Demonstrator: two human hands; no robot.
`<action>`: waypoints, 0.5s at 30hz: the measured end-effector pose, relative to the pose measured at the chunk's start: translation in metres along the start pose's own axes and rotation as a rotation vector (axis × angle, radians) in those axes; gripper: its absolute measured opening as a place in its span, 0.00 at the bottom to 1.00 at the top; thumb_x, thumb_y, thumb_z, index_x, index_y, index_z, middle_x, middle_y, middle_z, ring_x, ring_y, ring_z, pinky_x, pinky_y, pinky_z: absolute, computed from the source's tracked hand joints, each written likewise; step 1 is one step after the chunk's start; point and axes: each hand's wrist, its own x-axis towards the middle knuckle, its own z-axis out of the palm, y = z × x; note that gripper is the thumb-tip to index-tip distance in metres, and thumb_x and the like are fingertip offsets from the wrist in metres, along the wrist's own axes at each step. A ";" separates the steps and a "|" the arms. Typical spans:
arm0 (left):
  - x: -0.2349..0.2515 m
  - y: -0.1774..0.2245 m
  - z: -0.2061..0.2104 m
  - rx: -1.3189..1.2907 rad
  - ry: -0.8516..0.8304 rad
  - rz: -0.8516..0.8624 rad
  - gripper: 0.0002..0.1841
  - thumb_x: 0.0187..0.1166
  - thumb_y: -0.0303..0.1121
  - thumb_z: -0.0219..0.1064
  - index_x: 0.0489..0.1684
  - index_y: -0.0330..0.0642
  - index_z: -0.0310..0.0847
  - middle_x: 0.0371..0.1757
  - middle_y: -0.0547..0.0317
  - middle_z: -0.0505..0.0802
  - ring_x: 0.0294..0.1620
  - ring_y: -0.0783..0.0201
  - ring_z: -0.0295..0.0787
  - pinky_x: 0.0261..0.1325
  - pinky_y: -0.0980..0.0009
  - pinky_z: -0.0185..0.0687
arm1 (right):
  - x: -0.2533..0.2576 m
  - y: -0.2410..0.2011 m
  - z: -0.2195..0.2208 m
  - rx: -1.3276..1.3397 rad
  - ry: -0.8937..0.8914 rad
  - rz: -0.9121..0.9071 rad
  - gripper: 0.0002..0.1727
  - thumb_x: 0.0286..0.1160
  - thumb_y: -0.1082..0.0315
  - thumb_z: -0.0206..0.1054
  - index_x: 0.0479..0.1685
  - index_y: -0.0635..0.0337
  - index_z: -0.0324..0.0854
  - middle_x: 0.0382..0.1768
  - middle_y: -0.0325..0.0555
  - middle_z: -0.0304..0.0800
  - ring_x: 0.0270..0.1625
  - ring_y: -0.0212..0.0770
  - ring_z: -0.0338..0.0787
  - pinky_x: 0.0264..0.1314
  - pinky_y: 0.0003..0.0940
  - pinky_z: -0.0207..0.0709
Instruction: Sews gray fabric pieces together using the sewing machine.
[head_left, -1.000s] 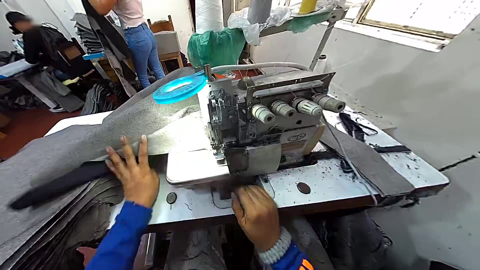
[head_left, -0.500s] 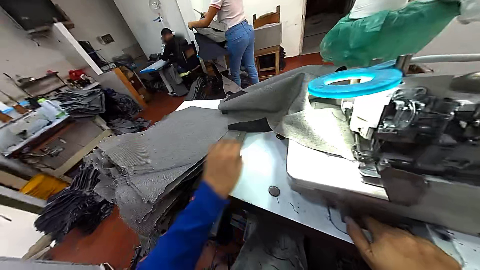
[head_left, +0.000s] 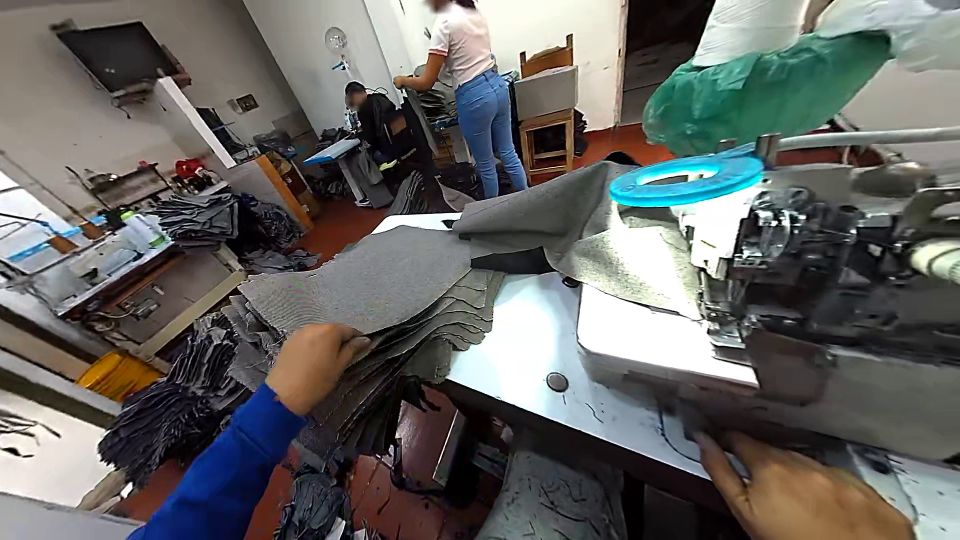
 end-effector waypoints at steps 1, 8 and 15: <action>0.004 -0.004 -0.006 -0.030 -0.050 -0.011 0.14 0.87 0.40 0.64 0.47 0.43 0.95 0.42 0.47 0.97 0.50 0.46 0.94 0.59 0.40 0.83 | 0.000 0.000 0.000 -0.003 0.004 -0.006 0.27 0.83 0.53 0.58 0.32 0.72 0.89 0.31 0.70 0.92 0.40 0.73 0.93 0.41 0.67 0.80; 0.011 -0.001 -0.033 -0.005 0.174 -0.022 0.18 0.87 0.34 0.62 0.23 0.37 0.86 0.22 0.47 0.87 0.30 0.46 0.87 0.37 0.40 0.78 | -0.012 0.009 0.001 0.223 0.139 -0.084 0.18 0.76 0.63 0.66 0.46 0.74 0.89 0.45 0.74 0.91 0.53 0.79 0.89 0.59 0.71 0.75; -0.003 0.168 -0.006 -0.709 0.134 0.370 0.15 0.87 0.33 0.57 0.28 0.39 0.83 0.18 0.63 0.81 0.20 0.72 0.80 0.24 0.72 0.76 | -0.029 -0.048 -0.040 0.945 0.062 -0.159 0.43 0.77 0.45 0.68 0.75 0.80 0.69 0.71 0.66 0.82 0.75 0.48 0.82 0.75 0.42 0.77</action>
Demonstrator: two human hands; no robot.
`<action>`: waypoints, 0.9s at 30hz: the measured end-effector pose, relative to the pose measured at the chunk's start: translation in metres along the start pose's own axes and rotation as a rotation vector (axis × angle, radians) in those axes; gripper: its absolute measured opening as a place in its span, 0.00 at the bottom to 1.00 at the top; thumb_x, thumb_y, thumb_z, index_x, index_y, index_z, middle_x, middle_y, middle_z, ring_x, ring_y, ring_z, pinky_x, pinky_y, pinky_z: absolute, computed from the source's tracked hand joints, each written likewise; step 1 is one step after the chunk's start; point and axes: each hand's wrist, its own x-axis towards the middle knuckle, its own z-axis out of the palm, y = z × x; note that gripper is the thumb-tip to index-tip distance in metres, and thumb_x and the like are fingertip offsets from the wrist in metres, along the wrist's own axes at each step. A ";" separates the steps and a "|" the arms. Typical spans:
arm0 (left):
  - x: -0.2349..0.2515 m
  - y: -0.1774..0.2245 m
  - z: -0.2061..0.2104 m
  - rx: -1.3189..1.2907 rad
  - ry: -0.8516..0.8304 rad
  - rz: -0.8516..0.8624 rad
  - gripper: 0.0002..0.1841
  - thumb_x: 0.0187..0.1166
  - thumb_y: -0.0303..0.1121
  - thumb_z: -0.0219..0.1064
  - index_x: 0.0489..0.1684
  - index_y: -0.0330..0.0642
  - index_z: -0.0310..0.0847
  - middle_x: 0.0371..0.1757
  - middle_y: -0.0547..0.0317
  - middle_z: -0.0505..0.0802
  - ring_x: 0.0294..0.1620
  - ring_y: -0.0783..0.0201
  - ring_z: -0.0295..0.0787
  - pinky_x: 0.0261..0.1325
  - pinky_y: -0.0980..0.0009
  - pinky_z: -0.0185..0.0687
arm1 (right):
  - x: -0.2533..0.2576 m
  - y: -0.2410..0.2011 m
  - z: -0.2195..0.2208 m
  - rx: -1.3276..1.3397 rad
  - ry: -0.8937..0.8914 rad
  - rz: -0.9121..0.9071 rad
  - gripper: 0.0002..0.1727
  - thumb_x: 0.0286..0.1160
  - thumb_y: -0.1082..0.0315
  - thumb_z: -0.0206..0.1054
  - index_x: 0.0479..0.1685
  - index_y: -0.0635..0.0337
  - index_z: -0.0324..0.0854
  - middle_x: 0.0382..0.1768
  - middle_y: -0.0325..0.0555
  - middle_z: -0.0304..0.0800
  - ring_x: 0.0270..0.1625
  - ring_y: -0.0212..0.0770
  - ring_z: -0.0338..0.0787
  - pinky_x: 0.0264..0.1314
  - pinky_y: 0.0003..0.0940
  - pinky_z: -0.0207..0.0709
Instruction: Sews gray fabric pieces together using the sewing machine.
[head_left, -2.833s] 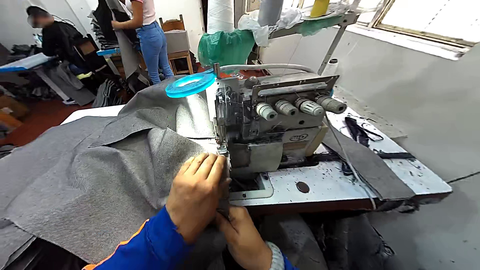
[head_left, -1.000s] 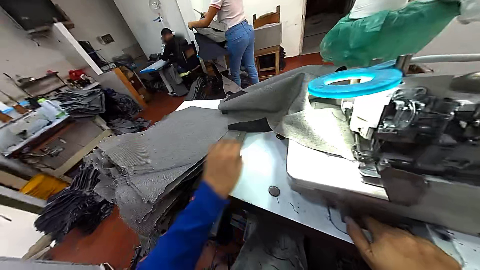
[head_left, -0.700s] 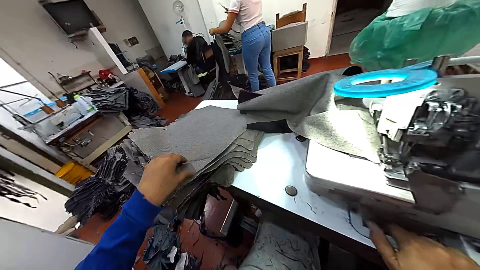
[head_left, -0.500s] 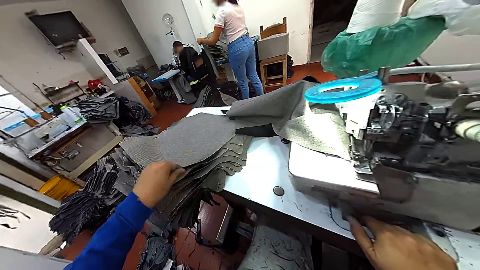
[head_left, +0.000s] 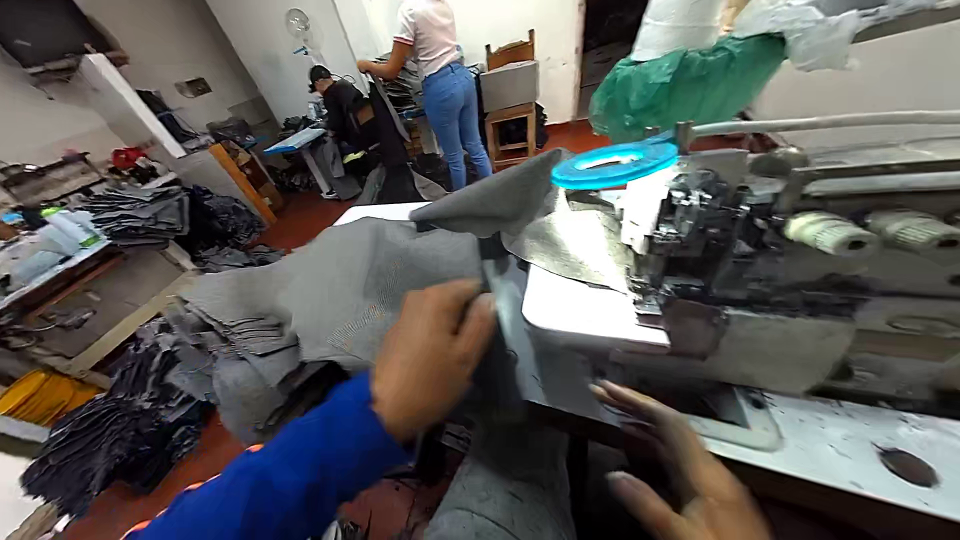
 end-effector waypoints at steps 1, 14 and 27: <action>0.008 0.008 0.030 -0.112 -0.004 0.017 0.16 0.88 0.33 0.56 0.27 0.39 0.81 0.18 0.63 0.81 0.19 0.72 0.79 0.24 0.72 0.75 | 0.006 -0.008 0.008 0.126 -0.011 0.037 0.52 0.75 0.35 0.64 0.80 0.78 0.63 0.74 0.59 0.81 0.77 0.40 0.81 0.76 0.38 0.78; 0.046 -0.016 0.068 0.227 -0.682 0.481 0.27 0.88 0.31 0.60 0.88 0.45 0.68 0.88 0.51 0.73 0.92 0.56 0.61 0.91 0.60 0.56 | 0.035 -0.021 0.083 0.342 0.143 0.578 0.18 0.72 0.77 0.67 0.58 0.82 0.77 0.49 0.59 0.89 0.52 0.34 0.88 0.60 0.30 0.80; 0.028 -0.047 0.140 0.271 0.180 0.526 0.33 0.83 0.59 0.52 0.49 0.33 0.88 0.52 0.33 0.92 0.53 0.30 0.87 0.52 0.35 0.77 | -0.085 0.039 -0.217 -1.052 0.421 0.457 0.16 0.78 0.77 0.62 0.61 0.66 0.87 0.50 0.67 0.90 0.53 0.69 0.89 0.57 0.67 0.81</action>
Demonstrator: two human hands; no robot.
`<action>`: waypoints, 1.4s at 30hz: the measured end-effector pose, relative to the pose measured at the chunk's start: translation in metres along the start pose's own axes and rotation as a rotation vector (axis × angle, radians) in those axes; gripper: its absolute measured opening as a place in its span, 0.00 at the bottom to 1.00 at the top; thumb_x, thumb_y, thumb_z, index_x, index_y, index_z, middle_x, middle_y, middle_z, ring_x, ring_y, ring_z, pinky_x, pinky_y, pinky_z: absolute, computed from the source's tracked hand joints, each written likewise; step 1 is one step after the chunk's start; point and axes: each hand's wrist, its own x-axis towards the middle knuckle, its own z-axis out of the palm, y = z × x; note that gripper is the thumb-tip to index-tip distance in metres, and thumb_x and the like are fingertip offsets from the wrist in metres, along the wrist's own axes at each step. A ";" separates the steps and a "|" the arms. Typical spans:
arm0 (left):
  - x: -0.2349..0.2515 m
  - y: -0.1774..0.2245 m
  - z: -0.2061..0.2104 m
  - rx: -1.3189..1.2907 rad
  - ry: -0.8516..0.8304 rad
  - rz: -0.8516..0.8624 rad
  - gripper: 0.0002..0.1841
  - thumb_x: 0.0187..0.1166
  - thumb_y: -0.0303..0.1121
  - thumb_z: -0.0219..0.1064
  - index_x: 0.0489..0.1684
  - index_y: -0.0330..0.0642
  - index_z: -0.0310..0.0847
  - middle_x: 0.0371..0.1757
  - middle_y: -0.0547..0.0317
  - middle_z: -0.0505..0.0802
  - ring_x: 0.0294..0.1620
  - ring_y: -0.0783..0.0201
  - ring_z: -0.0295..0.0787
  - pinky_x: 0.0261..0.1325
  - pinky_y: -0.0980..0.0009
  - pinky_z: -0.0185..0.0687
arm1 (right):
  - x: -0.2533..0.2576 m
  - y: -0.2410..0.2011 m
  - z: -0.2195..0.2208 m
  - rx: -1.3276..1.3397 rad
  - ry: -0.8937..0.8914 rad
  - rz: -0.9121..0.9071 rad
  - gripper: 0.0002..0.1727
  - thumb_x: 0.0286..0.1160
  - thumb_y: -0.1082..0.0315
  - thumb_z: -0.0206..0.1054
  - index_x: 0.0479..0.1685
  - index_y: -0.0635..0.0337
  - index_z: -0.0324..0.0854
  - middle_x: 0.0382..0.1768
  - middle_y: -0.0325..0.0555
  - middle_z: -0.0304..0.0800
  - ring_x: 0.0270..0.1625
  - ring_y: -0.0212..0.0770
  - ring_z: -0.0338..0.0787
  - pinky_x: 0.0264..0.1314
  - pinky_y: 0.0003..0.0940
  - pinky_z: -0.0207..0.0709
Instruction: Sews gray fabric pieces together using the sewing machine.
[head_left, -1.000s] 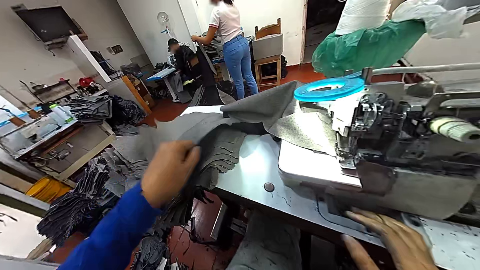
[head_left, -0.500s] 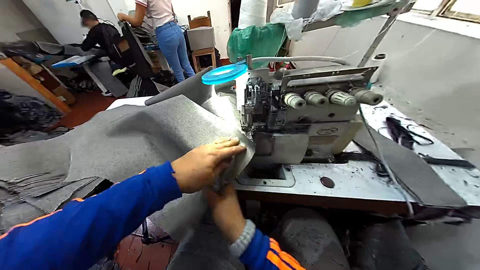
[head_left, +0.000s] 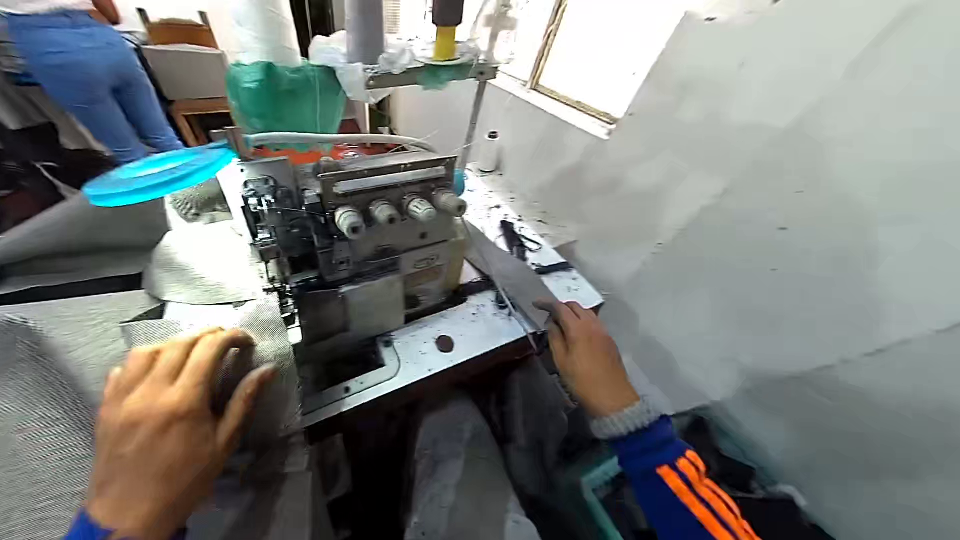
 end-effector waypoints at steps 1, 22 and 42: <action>0.009 -0.006 0.003 -0.017 -0.015 0.001 0.33 0.82 0.60 0.52 0.42 0.33 0.87 0.44 0.36 0.91 0.46 0.32 0.88 0.46 0.37 0.79 | 0.006 0.016 -0.005 -0.035 -0.057 0.030 0.17 0.77 0.79 0.63 0.63 0.67 0.86 0.53 0.70 0.87 0.56 0.72 0.86 0.60 0.69 0.78; 0.042 -0.037 0.015 -0.278 -0.100 0.105 0.21 0.76 0.53 0.59 0.41 0.47 0.91 0.49 0.62 0.92 0.54 0.60 0.87 0.57 0.55 0.81 | 0.056 0.043 -0.043 0.098 -0.438 -0.041 0.03 0.72 0.76 0.74 0.37 0.64 0.93 0.40 0.53 0.93 0.44 0.51 0.92 0.54 0.52 0.84; 0.040 -0.044 0.021 -0.292 -0.111 0.103 0.23 0.77 0.51 0.58 0.34 0.39 0.88 0.48 0.52 0.92 0.55 0.53 0.86 0.60 0.53 0.76 | 0.075 0.023 -0.022 -0.190 -0.591 -0.299 0.06 0.69 0.76 0.71 0.37 0.72 0.89 0.40 0.60 0.91 0.44 0.58 0.91 0.52 0.54 0.82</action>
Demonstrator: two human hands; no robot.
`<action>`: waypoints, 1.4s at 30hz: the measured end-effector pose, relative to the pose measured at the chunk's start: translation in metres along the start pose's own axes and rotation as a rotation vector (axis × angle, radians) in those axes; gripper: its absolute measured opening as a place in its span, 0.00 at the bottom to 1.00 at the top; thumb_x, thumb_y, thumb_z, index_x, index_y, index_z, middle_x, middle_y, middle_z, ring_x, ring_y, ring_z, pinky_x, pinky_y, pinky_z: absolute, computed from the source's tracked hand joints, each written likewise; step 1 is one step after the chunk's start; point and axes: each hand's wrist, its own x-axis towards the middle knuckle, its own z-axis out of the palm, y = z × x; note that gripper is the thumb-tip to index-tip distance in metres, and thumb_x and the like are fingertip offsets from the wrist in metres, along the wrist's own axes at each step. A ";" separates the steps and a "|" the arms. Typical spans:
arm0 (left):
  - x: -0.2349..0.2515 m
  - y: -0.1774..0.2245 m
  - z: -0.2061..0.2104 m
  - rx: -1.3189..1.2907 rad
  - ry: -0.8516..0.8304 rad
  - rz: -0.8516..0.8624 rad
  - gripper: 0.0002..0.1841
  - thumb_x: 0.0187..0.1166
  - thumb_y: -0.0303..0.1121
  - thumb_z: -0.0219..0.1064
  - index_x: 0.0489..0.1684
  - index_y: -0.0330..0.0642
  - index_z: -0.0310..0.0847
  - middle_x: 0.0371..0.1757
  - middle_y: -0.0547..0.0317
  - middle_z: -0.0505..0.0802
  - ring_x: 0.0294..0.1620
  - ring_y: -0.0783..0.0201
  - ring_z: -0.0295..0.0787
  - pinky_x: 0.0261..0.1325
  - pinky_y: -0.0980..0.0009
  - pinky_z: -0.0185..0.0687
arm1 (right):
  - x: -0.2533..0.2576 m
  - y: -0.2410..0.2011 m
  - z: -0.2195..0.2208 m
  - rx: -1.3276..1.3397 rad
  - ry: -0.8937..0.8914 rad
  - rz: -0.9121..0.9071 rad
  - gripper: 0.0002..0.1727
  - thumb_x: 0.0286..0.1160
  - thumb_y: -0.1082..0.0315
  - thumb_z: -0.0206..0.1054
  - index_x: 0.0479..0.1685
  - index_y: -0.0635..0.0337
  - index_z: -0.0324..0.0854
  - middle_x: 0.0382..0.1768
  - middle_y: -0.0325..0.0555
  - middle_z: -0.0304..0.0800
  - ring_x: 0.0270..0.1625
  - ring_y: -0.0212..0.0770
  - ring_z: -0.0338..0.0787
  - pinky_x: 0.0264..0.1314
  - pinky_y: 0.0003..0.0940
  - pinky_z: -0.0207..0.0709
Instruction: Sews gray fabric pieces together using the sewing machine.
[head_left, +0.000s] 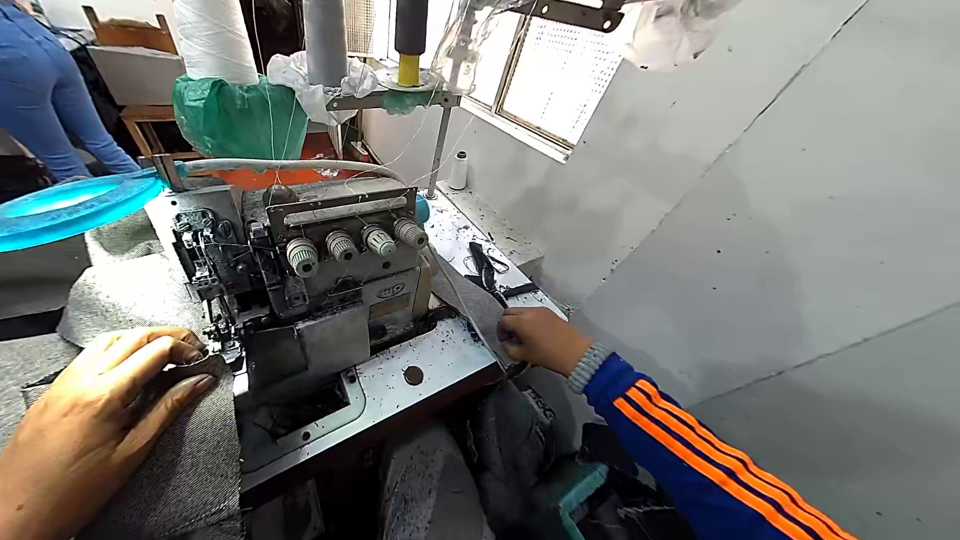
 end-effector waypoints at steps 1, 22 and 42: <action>0.001 0.002 -0.001 -0.004 -0.007 -0.004 0.23 0.76 0.50 0.58 0.34 0.38 0.88 0.48 0.50 0.92 0.55 0.51 0.86 0.59 0.51 0.75 | 0.004 -0.002 -0.004 -0.015 -0.064 0.027 0.07 0.71 0.76 0.70 0.40 0.72 0.89 0.42 0.61 0.90 0.46 0.59 0.91 0.55 0.54 0.81; 0.001 0.006 -0.002 0.120 0.053 0.018 0.22 0.79 0.53 0.55 0.36 0.47 0.90 0.47 0.60 0.93 0.53 0.57 0.88 0.54 0.57 0.81 | 0.020 0.013 -0.028 0.181 0.577 0.156 0.12 0.66 0.78 0.73 0.47 0.74 0.82 0.31 0.63 0.89 0.33 0.63 0.91 0.37 0.66 0.82; -0.007 0.065 -0.070 -0.378 0.153 0.037 0.07 0.77 0.42 0.73 0.34 0.53 0.94 0.43 0.73 0.93 0.47 0.80 0.88 0.52 0.83 0.85 | 0.035 -0.281 0.009 1.157 0.653 -0.304 0.14 0.74 0.72 0.68 0.55 0.69 0.81 0.43 0.44 0.93 0.47 0.28 0.93 0.52 0.25 0.88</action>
